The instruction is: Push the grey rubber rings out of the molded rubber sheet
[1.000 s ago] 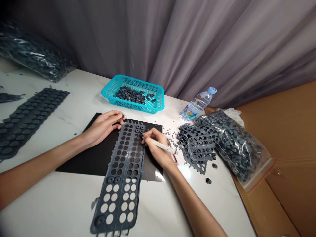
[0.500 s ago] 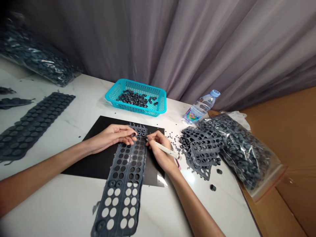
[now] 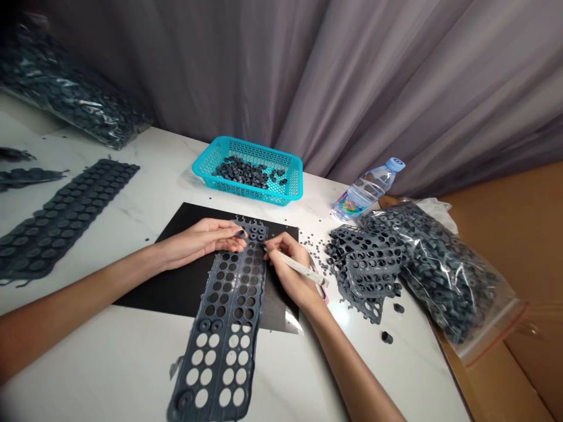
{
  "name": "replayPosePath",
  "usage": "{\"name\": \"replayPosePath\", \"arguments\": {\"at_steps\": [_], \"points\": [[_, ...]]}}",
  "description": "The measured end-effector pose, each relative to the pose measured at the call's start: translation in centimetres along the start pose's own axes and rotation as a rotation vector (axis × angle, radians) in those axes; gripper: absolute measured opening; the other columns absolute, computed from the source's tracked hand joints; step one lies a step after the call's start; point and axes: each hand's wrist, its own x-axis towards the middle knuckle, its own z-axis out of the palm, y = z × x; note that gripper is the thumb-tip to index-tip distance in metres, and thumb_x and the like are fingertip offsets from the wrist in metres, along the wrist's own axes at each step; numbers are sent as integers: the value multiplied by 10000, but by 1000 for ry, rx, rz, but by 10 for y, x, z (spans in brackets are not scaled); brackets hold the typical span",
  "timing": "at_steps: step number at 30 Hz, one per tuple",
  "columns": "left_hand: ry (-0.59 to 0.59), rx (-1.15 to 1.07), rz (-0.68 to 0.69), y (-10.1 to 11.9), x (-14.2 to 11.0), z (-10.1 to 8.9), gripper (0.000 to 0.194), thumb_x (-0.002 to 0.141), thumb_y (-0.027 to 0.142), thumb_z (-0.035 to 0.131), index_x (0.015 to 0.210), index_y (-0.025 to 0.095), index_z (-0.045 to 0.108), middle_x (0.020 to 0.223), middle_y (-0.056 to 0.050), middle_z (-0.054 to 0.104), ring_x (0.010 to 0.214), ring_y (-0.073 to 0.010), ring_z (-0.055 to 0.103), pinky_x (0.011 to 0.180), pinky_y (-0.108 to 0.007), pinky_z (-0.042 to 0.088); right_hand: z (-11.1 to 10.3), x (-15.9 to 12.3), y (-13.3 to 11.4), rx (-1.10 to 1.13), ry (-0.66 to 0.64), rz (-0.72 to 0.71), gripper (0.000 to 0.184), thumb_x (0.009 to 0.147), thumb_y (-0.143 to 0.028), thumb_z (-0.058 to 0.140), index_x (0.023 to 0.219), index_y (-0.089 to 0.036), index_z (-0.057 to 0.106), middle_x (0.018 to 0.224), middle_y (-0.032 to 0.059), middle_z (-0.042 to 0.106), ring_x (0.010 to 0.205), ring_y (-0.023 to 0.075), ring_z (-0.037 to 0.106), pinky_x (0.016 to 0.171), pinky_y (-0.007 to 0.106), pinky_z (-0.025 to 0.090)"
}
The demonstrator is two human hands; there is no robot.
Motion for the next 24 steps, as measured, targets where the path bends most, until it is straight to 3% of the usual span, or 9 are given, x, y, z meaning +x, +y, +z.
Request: {"name": "replayPosePath", "arguments": {"at_steps": [8,12,17,24], "points": [[-18,48,6,4,-2,2,292,993,368,763,1152,128,808,1141,-168,813,1031,-216,784,1030,-362,585,2,-4,-5,-46,21,-25,238,1027,-430,650,942,-208,664,788,26,692,716,194,614,659,298,469],[-40,64,29,6,-8,6,296,981,326,781,1229,165,803,1121,-135,822,1051,-200,776,1011,-320,583,6,-11,-13,-230,32,-152,162,1061,-363,613,1026,-219,679,882,34,687,769,198,628,713,310,491],[-89,41,51,6,-14,16,258,941,310,829,1167,185,828,1044,-103,831,966,-176,777,928,-282,601,10,-19,-14,-465,-1,-332,115,1092,-274,557,1143,-232,651,978,57,645,763,194,598,750,325,511],[-152,-1,45,1,-18,22,211,926,267,836,1119,185,823,1088,-110,824,954,-182,781,926,-314,610,10,-21,-15,-539,-25,-334,130,1111,-279,524,1171,-253,636,1056,72,661,814,206,649,769,328,541]]}}
